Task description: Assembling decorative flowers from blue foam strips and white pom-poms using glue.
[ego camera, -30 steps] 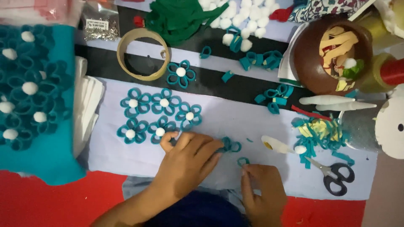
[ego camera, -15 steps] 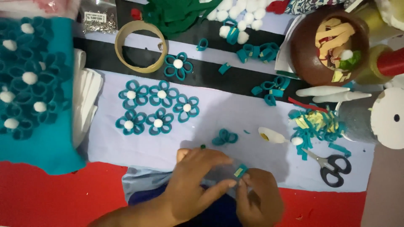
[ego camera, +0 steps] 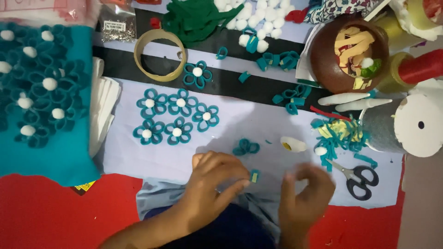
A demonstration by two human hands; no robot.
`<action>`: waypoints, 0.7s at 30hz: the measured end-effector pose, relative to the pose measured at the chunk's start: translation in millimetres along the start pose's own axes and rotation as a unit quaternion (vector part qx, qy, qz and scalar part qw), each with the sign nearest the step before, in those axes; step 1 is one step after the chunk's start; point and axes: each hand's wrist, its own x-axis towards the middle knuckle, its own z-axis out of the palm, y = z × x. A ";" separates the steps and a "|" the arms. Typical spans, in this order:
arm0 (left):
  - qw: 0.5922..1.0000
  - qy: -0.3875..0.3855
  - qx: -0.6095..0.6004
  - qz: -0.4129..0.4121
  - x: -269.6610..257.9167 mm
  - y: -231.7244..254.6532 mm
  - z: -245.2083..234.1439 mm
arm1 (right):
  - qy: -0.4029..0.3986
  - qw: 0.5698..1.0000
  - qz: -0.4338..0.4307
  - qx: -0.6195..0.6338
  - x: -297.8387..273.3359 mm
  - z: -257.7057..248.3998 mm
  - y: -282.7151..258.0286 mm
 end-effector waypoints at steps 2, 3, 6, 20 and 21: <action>0.998 0.021 0.059 0.030 0.4 -0.8 -3.4 | -0.036 0.980 0.024 -0.192 27.7 2.5 -2.4; 0.998 0.020 0.059 0.029 0.3 -2.2 -4.8 | -0.037 0.980 0.025 -0.192 30.6 3.7 -0.1; 0.985 0.064 0.138 0.086 1.0 -5.8 -8.9 | -0.052 0.973 -0.029 -0.221 37.0 6.4 10.8; 0.958 0.086 0.210 0.175 13.4 -1.9 -17.6 | -0.105 0.983 0.107 0.106 36.6 -40.9 -0.8; 0.958 0.086 0.208 0.174 13.7 -3.0 -16.4 | -0.106 0.983 0.108 0.104 37.9 -45.7 0.7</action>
